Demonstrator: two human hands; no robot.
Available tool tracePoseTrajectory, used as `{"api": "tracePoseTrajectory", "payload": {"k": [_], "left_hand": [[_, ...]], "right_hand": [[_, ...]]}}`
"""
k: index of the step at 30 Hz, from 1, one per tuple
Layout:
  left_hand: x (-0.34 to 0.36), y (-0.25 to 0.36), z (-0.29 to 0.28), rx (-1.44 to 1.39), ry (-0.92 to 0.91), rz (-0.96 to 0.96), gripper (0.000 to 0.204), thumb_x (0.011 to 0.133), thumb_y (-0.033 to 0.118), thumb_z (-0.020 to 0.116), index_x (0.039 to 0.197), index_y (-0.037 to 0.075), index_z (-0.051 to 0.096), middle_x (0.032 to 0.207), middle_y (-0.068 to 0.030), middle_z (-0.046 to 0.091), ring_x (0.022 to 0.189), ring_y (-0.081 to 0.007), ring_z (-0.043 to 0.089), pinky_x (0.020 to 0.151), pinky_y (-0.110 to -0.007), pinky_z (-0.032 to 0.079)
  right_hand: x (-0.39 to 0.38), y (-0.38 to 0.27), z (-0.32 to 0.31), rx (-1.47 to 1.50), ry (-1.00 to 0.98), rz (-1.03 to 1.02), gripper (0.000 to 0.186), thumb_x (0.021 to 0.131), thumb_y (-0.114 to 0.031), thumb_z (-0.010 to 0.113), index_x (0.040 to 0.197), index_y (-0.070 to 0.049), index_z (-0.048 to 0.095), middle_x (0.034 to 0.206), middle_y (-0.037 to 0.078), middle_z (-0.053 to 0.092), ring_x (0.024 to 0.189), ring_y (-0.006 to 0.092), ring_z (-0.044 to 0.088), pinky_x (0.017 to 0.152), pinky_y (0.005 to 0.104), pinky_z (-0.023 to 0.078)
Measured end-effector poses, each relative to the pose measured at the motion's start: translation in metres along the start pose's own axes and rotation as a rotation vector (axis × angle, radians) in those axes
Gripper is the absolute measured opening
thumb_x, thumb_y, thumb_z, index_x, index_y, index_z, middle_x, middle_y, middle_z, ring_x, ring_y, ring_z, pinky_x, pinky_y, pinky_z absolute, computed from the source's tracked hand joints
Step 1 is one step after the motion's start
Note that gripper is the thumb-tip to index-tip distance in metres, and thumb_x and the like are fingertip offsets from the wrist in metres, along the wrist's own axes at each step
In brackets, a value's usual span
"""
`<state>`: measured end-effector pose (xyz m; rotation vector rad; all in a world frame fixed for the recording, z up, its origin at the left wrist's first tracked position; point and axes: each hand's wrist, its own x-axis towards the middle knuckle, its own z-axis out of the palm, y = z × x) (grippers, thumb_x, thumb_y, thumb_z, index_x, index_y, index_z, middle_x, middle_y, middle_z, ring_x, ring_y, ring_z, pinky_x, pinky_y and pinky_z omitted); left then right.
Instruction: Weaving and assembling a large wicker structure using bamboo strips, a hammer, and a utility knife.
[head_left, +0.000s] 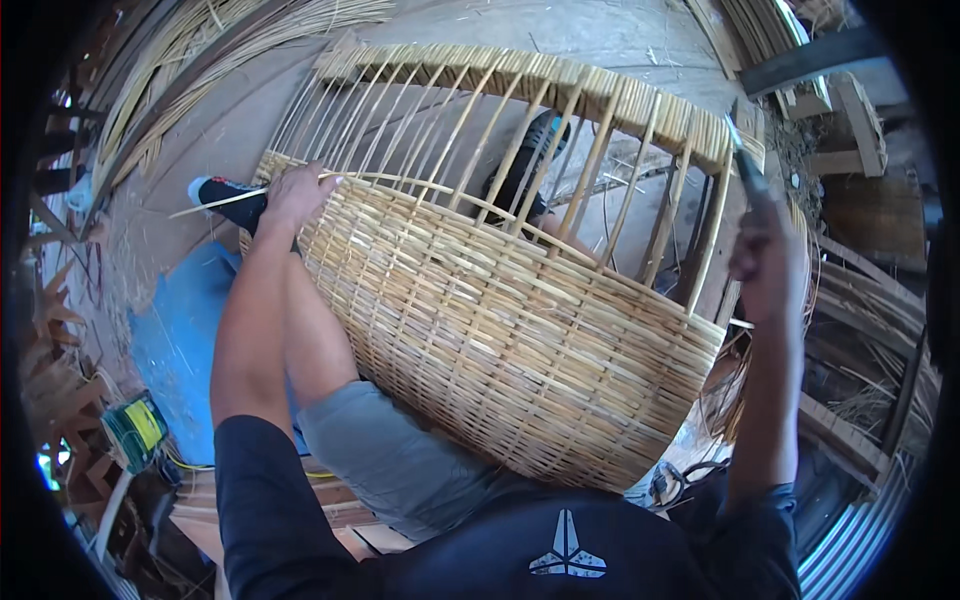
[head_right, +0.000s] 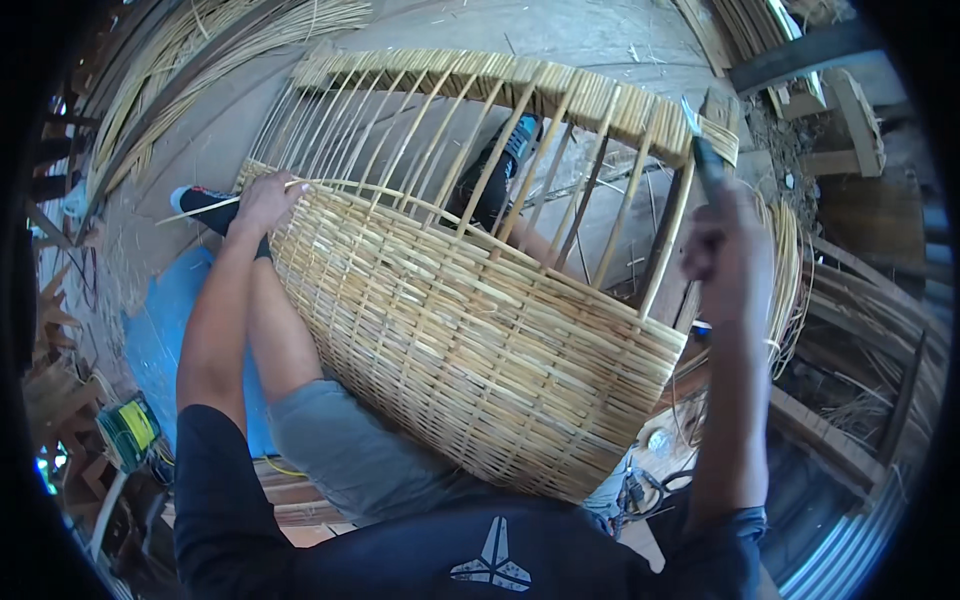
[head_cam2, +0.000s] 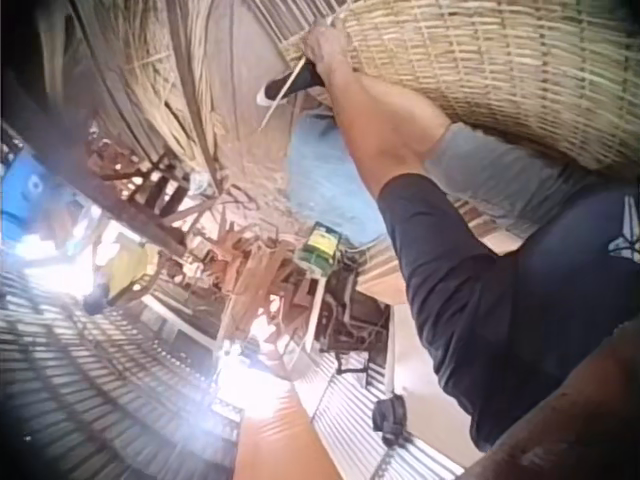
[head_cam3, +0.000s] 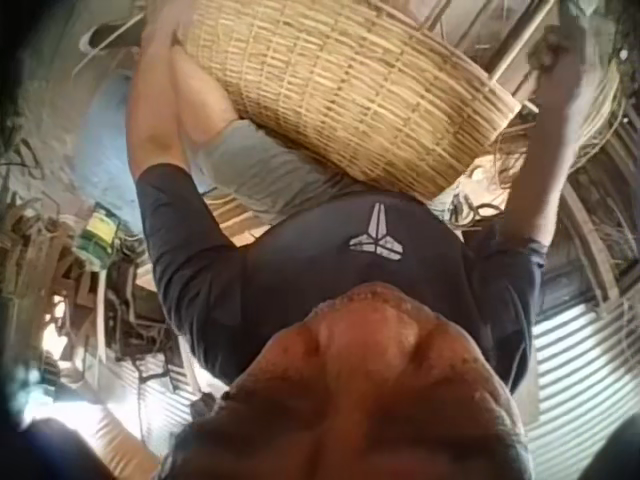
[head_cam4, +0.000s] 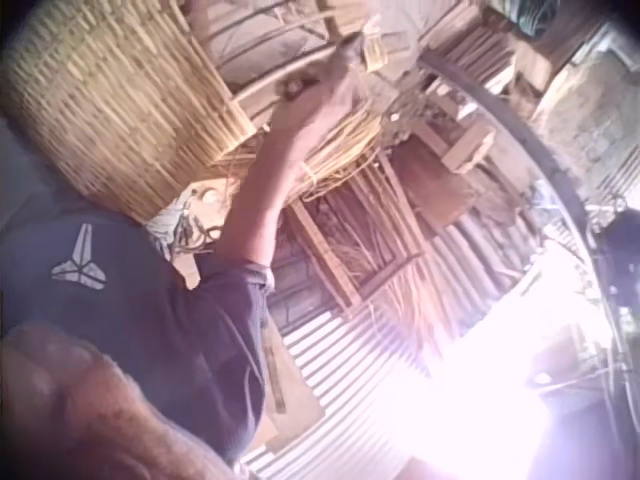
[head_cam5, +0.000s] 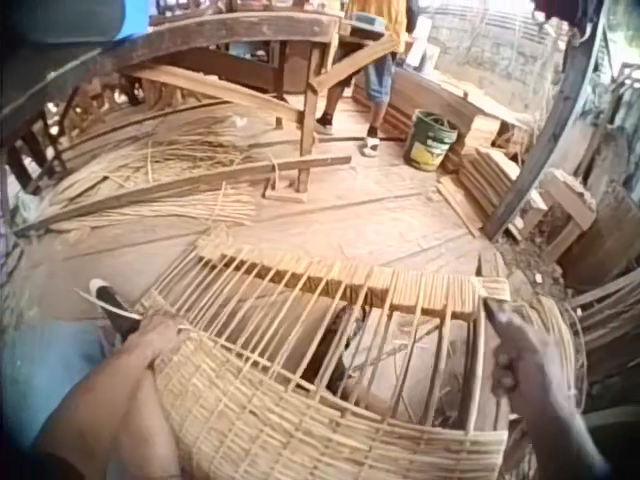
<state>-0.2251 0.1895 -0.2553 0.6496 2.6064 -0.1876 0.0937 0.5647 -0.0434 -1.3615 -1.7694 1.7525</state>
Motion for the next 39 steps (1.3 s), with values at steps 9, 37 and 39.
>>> {"api": "tracePoseTrajectory", "payload": {"k": [9, 37, 39], "left_hand": [[0.025, -0.027, -0.001, -0.427, -0.105, -0.072, 0.041, 0.081, 0.042, 0.060, 0.088, 0.003, 0.068, 0.089, -0.0178, 0.066, 0.083, -0.0307, 0.062, 0.077, -0.039, 0.046], [0.046, -0.002, -0.027, -0.114, -0.161, -0.139, 0.049, 0.080, 0.037, 0.068, 0.119, 0.008, 0.059, 0.123, -0.0112, 0.058, 0.116, -0.0295, 0.053, 0.095, -0.046, 0.041], [0.037, -0.013, -0.020, -0.094, -0.191, -0.170, 0.048, 0.080, 0.037, 0.068, 0.119, 0.009, 0.059, 0.123, -0.0105, 0.058, 0.116, -0.0287, 0.054, 0.095, -0.045, 0.041]], "right_hand": [[-0.002, 0.009, 0.064, 0.124, 0.019, 0.104, 0.024, 0.089, -0.031, 0.056, 0.086, -0.008, 0.052, 0.052, -0.003, 0.039, 0.036, 0.0050, 0.035, 0.032, 0.0189, 0.027], [0.073, 0.129, 0.268, -0.938, -0.413, -0.896, 0.040, 0.094, -0.037, 0.049, 0.088, 0.001, 0.061, 0.054, 0.001, 0.045, 0.038, 0.0091, 0.037, 0.036, 0.0252, 0.035], [0.012, 0.092, 0.298, -0.514, -0.785, 0.309, 0.039, 0.091, -0.037, 0.055, 0.071, -0.004, 0.052, 0.053, 0.000, 0.043, 0.040, 0.0099, 0.035, 0.037, 0.0285, 0.034]]}}
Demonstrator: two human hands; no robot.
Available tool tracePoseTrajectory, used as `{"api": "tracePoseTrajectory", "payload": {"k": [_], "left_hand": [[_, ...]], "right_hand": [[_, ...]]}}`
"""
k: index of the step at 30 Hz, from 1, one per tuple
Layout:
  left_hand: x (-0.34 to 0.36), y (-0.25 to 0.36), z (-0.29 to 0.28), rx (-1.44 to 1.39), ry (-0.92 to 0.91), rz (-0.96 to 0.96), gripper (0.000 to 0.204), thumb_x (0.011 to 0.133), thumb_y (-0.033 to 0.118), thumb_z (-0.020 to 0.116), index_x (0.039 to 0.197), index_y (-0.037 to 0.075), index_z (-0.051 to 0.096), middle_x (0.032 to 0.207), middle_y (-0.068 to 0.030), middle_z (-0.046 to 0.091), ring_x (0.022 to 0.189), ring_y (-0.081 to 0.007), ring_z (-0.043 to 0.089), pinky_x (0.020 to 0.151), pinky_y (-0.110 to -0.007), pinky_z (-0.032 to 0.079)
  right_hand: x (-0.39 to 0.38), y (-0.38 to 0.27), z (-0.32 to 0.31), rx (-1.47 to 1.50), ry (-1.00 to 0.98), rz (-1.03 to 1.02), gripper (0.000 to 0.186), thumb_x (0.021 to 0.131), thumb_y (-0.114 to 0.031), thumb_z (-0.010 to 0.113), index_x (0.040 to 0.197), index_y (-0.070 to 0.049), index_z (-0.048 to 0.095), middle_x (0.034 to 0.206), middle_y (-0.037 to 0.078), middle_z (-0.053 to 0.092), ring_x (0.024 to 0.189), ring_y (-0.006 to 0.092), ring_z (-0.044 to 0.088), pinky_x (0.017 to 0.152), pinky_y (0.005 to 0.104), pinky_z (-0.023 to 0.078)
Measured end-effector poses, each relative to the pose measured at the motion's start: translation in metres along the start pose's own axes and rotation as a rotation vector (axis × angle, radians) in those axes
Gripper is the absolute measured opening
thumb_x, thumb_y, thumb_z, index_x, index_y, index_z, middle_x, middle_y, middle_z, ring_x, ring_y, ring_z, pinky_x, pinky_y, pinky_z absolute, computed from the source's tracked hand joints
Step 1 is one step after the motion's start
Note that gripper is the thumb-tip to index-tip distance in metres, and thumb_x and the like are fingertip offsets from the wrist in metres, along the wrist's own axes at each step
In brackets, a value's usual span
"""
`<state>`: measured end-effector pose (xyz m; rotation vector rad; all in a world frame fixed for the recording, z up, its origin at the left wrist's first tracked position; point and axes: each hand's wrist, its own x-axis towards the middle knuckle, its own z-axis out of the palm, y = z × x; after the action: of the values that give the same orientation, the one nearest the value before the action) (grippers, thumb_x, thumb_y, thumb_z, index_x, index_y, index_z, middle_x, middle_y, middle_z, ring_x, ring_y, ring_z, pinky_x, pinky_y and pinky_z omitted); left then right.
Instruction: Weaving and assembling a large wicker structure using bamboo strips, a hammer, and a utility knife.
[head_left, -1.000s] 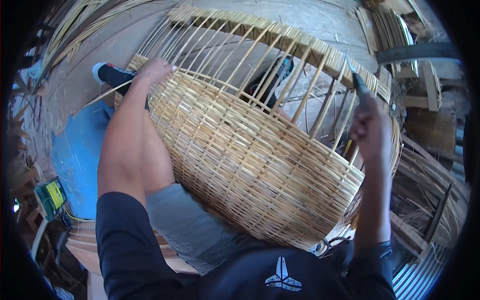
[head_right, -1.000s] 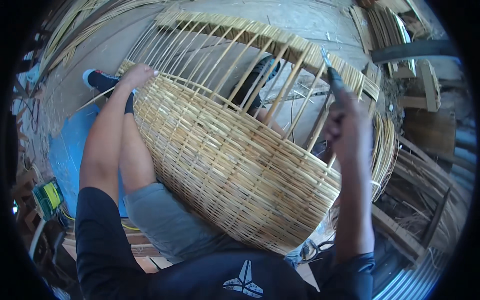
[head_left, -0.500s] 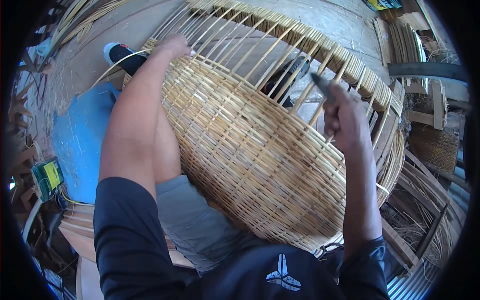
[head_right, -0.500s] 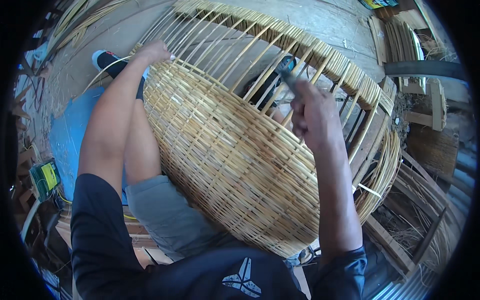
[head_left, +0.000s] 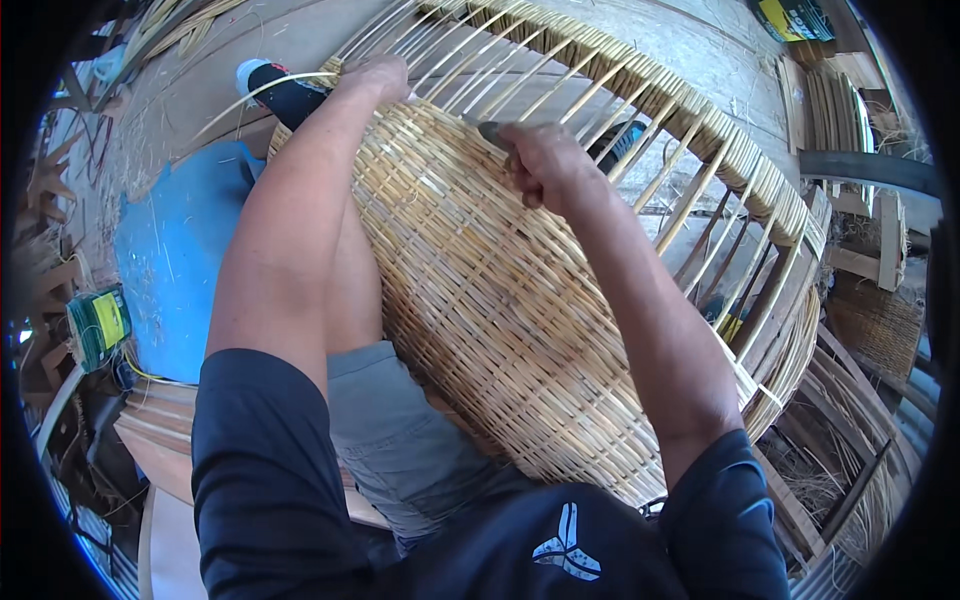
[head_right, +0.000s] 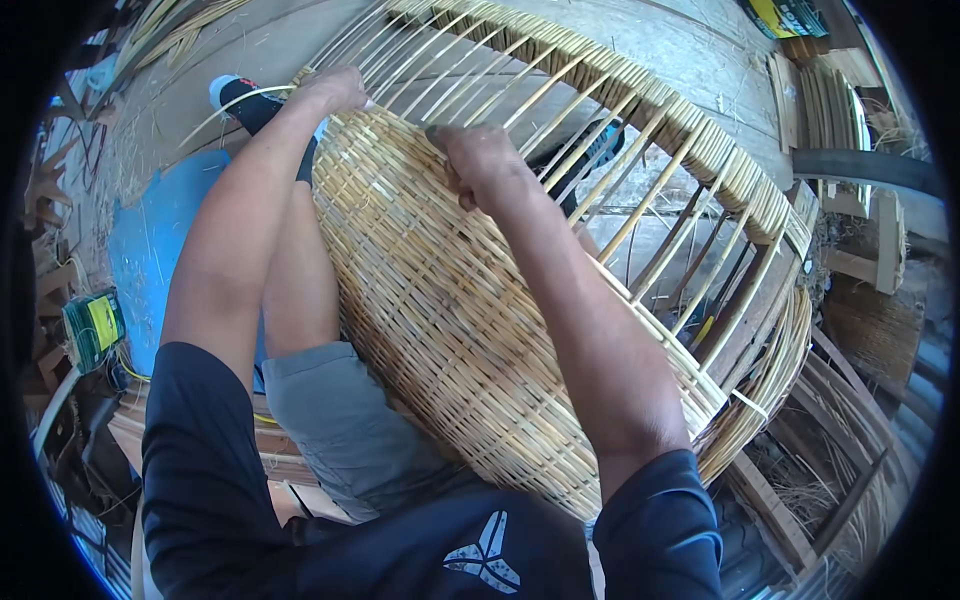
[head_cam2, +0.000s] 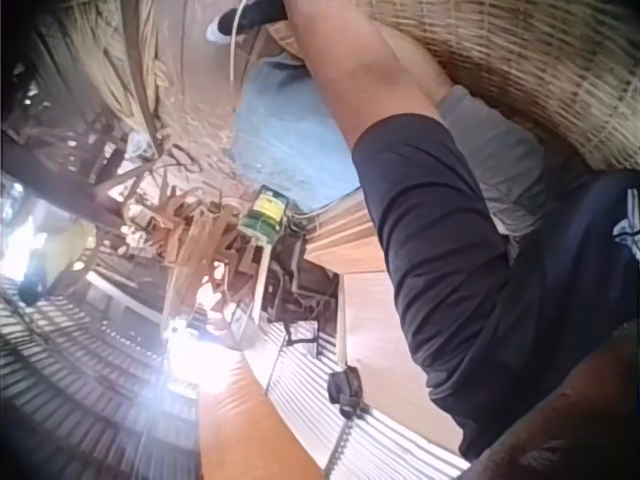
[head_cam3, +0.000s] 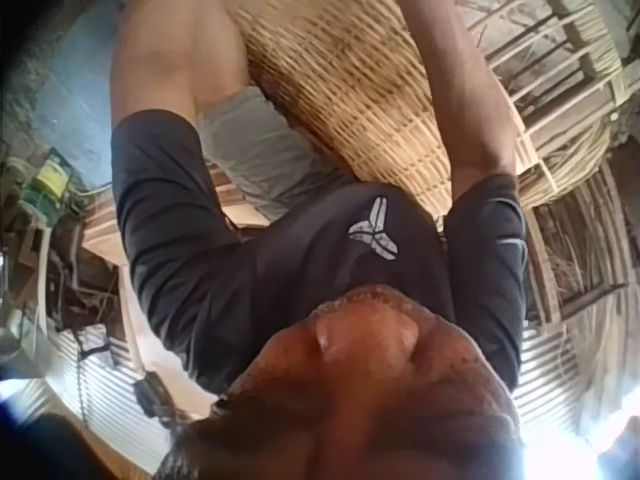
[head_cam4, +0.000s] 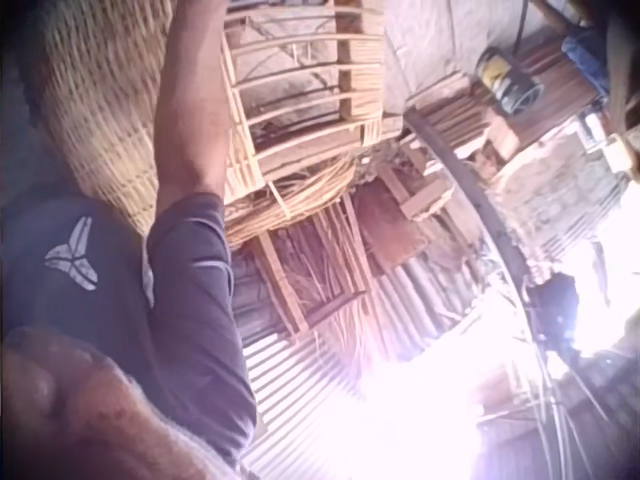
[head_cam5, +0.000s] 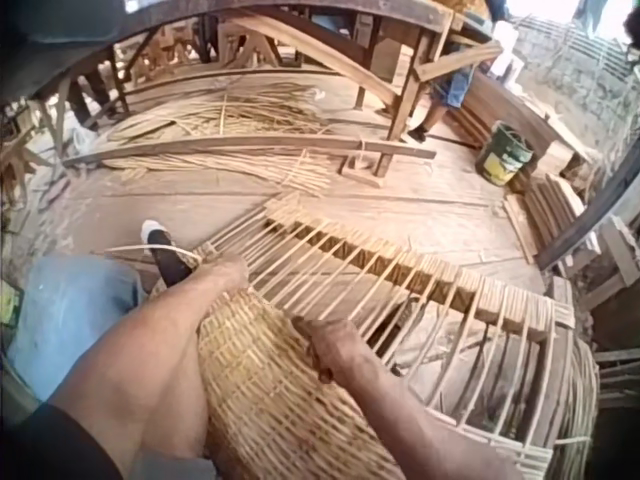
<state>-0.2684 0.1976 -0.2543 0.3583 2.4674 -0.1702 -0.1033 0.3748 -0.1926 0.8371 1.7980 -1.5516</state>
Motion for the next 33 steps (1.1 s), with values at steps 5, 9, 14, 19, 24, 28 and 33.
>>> {"api": "tracePoseTrajectory", "payload": {"k": [5, 9, 14, 19, 24, 28, 33], "left_hand": [[-0.006, 0.006, -0.002, 0.003, -0.004, -0.044, 0.048, 0.079, 0.037, 0.069, 0.118, 0.010, 0.060, 0.123, -0.0095, 0.058, 0.117, -0.0258, 0.053, 0.097, -0.043, 0.039], [-0.011, -0.001, 0.009, 0.078, 0.148, -0.070, 0.035, 0.078, 0.032, 0.067, 0.108, 0.013, 0.066, 0.117, -0.0096, 0.061, 0.112, -0.0280, 0.056, 0.094, -0.044, 0.041], [-0.045, 0.038, 0.036, 0.044, 0.530, 0.312, 0.044, 0.088, 0.022, 0.056, 0.128, 0.007, 0.049, 0.141, -0.0139, 0.037, 0.130, -0.0315, 0.036, 0.105, -0.046, 0.031], [-0.131, 0.094, 0.073, -0.295, 0.393, 0.569, 0.053, 0.095, 0.044, 0.039, 0.137, 0.011, 0.039, 0.147, -0.0112, 0.026, 0.137, -0.0300, 0.021, 0.113, -0.046, 0.015], [-0.135, 0.096, 0.081, -0.302, 0.351, 0.445, 0.063, 0.093, 0.057, 0.024, 0.141, 0.017, 0.034, 0.149, -0.0089, 0.024, 0.139, -0.0285, 0.016, 0.113, -0.045, 0.013], [-0.126, 0.095, 0.091, -0.385, 0.362, 0.424, 0.048, 0.096, 0.040, 0.028, 0.137, 0.018, 0.039, 0.146, -0.0080, 0.029, 0.137, -0.0273, 0.022, 0.112, -0.044, 0.016], [-0.125, 0.094, 0.099, -0.410, 0.489, 0.424, 0.041, 0.092, 0.028, 0.034, 0.128, 0.015, 0.049, 0.140, -0.0080, 0.039, 0.132, -0.0243, 0.031, 0.110, -0.042, 0.023]], "right_hand": [[0.017, -0.006, -0.016, -0.049, 0.325, -0.267, 0.032, 0.091, -0.028, 0.054, 0.073, -0.002, 0.052, 0.055, 0.001, 0.042, 0.040, 0.0112, 0.034, 0.037, 0.0280, 0.031], [-0.031, -0.027, -0.012, -0.131, 0.068, -0.058, 0.030, 0.089, -0.029, 0.056, 0.082, 0.000, 0.054, 0.057, 0.002, 0.044, 0.041, 0.0110, 0.036, 0.036, 0.0294, 0.033], [-0.081, 0.003, -0.069, -0.166, 0.286, -0.257, 0.030, 0.093, -0.024, 0.049, 0.081, 0.002, 0.057, 0.055, 0.003, 0.050, 0.042, 0.0098, 0.044, 0.038, 0.0254, 0.038], [-0.122, 0.044, -0.117, 0.145, 0.312, -0.453, 0.026, 0.093, -0.023, 0.048, 0.106, -0.002, 0.056, 0.073, 0.005, 0.052, 0.054, 0.0109, 0.047, 0.045, 0.0246, 0.039], [-0.136, 0.037, -0.100, 0.450, 0.304, -0.321, 0.020, 0.089, -0.023, 0.055, 0.092, -0.003, 0.053, 0.069, 0.001, 0.045, 0.053, 0.0100, 0.046, 0.041, 0.0251, 0.040], [-0.121, 0.028, -0.091, 0.277, 0.249, -0.240, 0.019, 0.082, -0.018, 0.063, 0.081, -0.003, 0.051, 0.059, 0.000, 0.043, 0.042, 0.0096, 0.040, 0.038, 0.0264, 0.040], [-0.098, 0.007, -0.087, 0.214, 0.395, -0.217, 0.025, 0.087, -0.023, 0.057, 0.073, -0.004, 0.049, 0.058, 0.004, 0.048, 0.042, 0.0117, 0.044, 0.036, 0.0276, 0.036]]}}
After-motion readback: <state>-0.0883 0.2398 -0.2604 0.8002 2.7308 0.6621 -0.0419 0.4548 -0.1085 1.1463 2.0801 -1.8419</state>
